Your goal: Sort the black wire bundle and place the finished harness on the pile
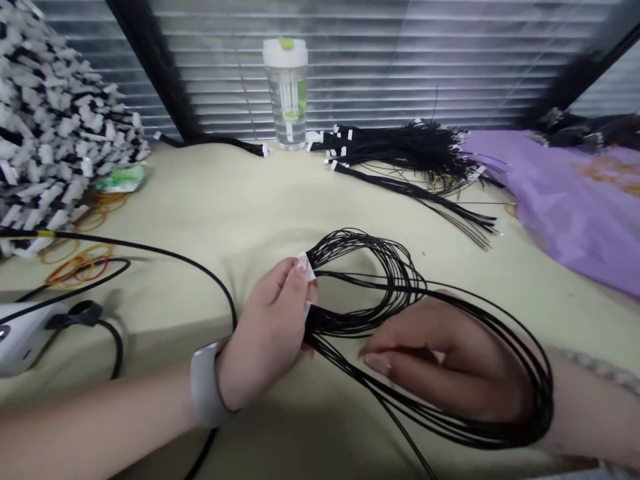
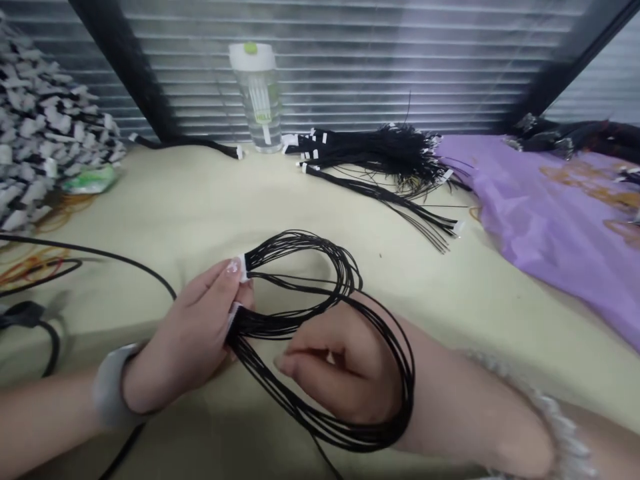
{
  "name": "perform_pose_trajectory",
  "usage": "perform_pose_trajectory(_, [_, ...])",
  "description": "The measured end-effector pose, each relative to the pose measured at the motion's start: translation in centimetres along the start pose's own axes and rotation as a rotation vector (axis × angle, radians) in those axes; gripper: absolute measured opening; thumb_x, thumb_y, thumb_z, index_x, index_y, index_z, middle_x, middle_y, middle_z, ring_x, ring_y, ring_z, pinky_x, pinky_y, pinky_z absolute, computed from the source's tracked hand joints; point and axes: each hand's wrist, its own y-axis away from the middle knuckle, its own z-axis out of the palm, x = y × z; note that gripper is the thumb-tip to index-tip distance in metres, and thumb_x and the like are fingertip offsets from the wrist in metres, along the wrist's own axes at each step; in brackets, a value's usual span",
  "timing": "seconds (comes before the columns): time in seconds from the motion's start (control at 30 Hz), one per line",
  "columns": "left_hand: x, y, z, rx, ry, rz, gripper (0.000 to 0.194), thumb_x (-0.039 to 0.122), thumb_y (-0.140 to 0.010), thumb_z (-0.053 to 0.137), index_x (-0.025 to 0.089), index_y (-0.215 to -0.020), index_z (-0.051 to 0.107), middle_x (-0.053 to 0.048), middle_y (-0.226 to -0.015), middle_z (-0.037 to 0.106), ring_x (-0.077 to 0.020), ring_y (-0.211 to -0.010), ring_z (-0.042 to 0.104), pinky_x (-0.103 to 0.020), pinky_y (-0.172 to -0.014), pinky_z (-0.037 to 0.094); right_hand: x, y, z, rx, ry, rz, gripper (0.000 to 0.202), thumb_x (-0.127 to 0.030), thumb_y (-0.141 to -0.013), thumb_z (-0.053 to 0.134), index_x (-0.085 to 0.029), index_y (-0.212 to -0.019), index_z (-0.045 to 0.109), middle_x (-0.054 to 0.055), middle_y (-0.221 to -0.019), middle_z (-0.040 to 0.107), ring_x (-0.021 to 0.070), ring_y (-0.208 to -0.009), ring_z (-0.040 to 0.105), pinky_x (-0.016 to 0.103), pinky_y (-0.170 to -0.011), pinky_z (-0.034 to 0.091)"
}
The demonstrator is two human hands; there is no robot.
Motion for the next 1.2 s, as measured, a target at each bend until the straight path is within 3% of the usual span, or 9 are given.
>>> perform_pose_trajectory(0.1, [-0.3,-0.1,0.1,0.008,-0.004,0.027,0.035,0.043,-0.091,0.039,0.018,-0.066,0.038,0.005,-0.057,0.038,-0.0052,-0.044,0.031,-0.015,-0.038,0.030,0.8,-1.5,1.6,-0.028,-0.100,-0.031,0.036,-0.032,-0.092,0.040,-0.013,-0.061,0.039,-0.004,-0.054,0.031,0.0046,-0.050,0.028,0.019,-0.046,0.022])
perform_pose_trajectory(0.23, [-0.4,-0.1,0.1,0.009,-0.032,0.062,0.033,0.039,-0.092,0.039,0.018,-0.067,0.036,0.005,-0.058,0.037,-0.0054,-0.047,0.030,-0.016,-0.042,0.031,0.9,-2.0,2.6,0.003,-0.177,-0.004,0.037,-0.037,-0.092,0.041,-0.014,-0.063,0.043,-0.003,-0.055,0.034,0.0050,-0.053,0.029,0.018,-0.047,0.023])
perform_pose_trajectory(0.33, [-0.5,0.0,0.1,-0.005,-0.021,0.082,0.034,0.037,-0.093,0.039,0.017,-0.066,0.035,0.005,-0.058,0.038,-0.0053,-0.048,0.030,-0.015,-0.045,0.032,0.7,-1.8,2.9,0.013,-0.140,0.003,0.033,-0.028,-0.090,0.042,-0.014,-0.061,0.041,-0.004,-0.054,0.034,0.0050,-0.052,0.029,0.019,-0.047,0.023])
perform_pose_trajectory(0.43, [-0.7,0.0,0.3,-0.020,0.025,0.095,0.034,0.037,-0.093,0.039,0.017,-0.066,0.035,0.005,-0.057,0.037,-0.0048,-0.048,0.030,-0.015,-0.046,0.032,0.6,-1.8,3.0,0.015,-0.131,-0.003,0.028,-0.022,-0.089,0.041,-0.014,-0.062,0.040,-0.004,-0.055,0.036,0.0048,-0.052,0.030,0.019,-0.048,0.024])
perform_pose_trajectory(0.57, [-0.4,0.0,0.5,-0.019,0.043,0.088,0.033,0.036,-0.093,0.039,0.017,-0.066,0.035,0.006,-0.058,0.036,-0.0045,-0.047,0.028,-0.015,-0.046,0.032,0.5,-1.8,2.9,-0.009,-0.198,0.044,0.029,-0.025,-0.092,0.037,-0.014,-0.067,0.048,-0.004,-0.058,0.044,0.0047,-0.054,0.036,0.018,-0.048,0.026])
perform_pose_trajectory(0.73, [-0.1,0.3,0.6,-0.006,-0.050,0.106,0.031,0.031,-0.093,0.038,0.017,-0.065,0.034,0.005,-0.057,0.036,-0.0056,-0.048,0.029,-0.017,-0.045,0.030,0.7,-1.9,3.3,-0.036,-0.250,0.094,0.036,-0.033,-0.093,0.037,-0.014,-0.063,0.038,-0.003,-0.058,0.038,0.0051,-0.055,0.033,0.018,-0.049,0.025])
perform_pose_trajectory(0.93, [-0.3,0.5,0.4,-0.004,-0.157,0.163,0.031,0.033,-0.093,0.037,0.017,-0.066,0.038,0.003,-0.059,0.041,-0.0070,-0.051,0.033,-0.018,-0.046,0.031,0.7,-1.7,3.3,-0.087,-0.365,0.200,0.042,-0.050,-0.090,0.040,-0.014,-0.068,0.045,-0.002,-0.062,0.043,0.0066,-0.056,0.035,0.018,-0.048,0.026])
perform_pose_trajectory(1.2, [-0.4,0.8,0.4,-0.010,-0.133,0.140,0.033,0.037,-0.093,0.038,0.017,-0.066,0.037,0.004,-0.058,0.039,-0.0066,-0.049,0.032,-0.017,-0.044,0.031,-0.3,-1.9,2.3,-0.207,-0.529,0.290,0.030,-0.032,-0.088,0.042,-0.014,-0.065,0.048,-0.002,-0.062,0.049,0.0062,-0.055,0.041,0.018,-0.051,0.032])
